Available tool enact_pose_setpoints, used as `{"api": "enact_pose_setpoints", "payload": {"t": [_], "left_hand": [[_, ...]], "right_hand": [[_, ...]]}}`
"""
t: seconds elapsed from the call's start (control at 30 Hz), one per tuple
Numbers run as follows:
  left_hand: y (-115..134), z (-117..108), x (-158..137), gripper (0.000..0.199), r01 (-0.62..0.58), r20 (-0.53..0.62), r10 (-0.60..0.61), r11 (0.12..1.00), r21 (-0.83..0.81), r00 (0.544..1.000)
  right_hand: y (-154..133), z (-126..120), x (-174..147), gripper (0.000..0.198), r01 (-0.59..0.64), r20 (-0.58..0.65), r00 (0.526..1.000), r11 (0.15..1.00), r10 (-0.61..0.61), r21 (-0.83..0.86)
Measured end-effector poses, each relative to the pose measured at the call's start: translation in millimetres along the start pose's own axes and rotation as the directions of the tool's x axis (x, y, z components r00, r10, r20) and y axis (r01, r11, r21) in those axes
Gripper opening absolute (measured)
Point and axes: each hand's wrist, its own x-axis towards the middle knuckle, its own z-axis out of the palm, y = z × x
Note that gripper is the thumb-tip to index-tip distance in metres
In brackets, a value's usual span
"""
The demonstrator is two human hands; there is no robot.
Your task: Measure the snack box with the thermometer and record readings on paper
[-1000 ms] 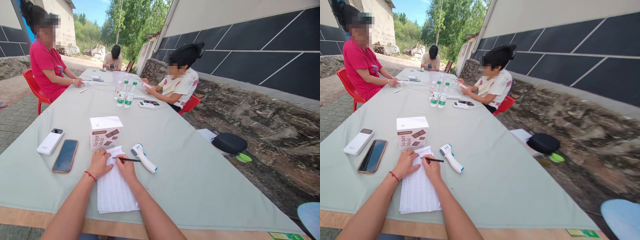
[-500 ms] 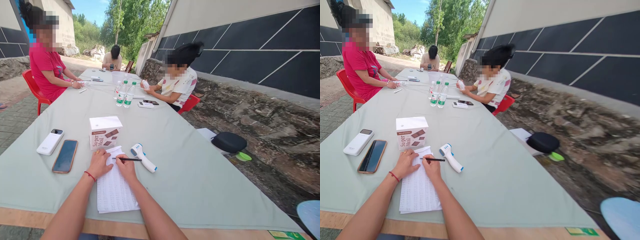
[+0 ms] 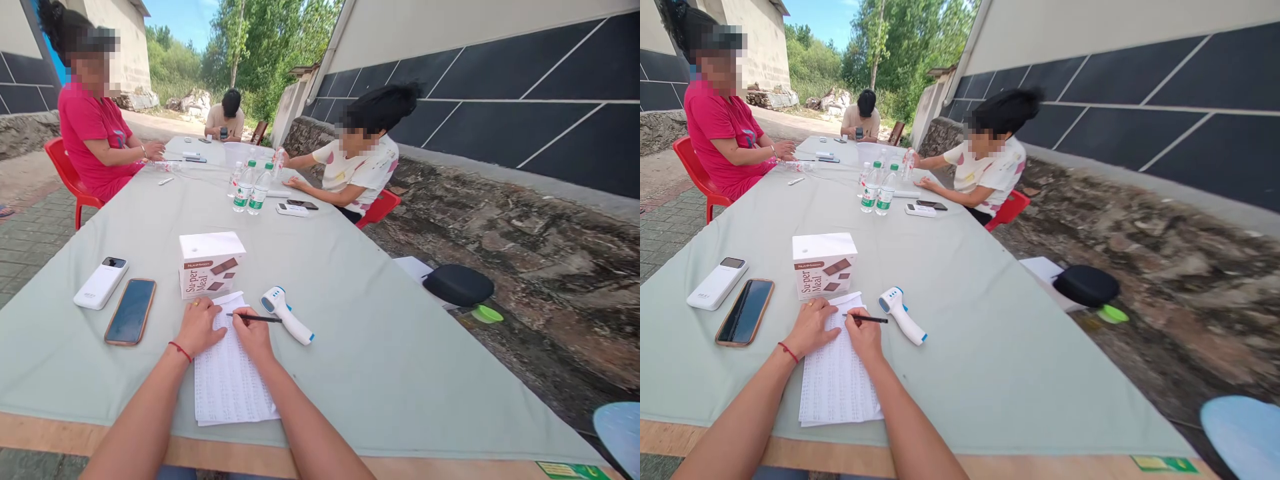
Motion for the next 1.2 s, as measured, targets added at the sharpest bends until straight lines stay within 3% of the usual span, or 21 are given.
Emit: {"api": "enact_pose_setpoints", "payload": {"t": [0.47,0.6,0.87,1.2], "left_hand": [[0.8,-2.0,-0.6,0.038,0.007,0.015,-0.007,1.000,-0.004,1.000],[-0.1,-1.1,-0.2,0.038,0.003,0.005,-0.003,1.000,-0.010,1.000],[-1.1,0.8,0.5,0.036,-0.001,-0.018,0.000,1.000,-0.032,1.000],[-3.1,0.9,0.0,0.037,-0.004,-0.008,0.004,1.000,-0.013,1.000]], "right_hand": [[0.5,-0.7,0.1,0.016,-0.031,0.008,0.999,0.999,0.031,-0.014],[2.6,-0.8,0.7,0.018,-0.023,-0.040,0.999,1.000,0.023,0.003],[3.5,-2.0,1.1,0.016,0.008,-0.023,1.000,0.999,-0.009,-0.031],[0.0,-3.4,1.6,0.012,-0.036,-0.052,0.998,0.993,0.030,-0.112]]}}
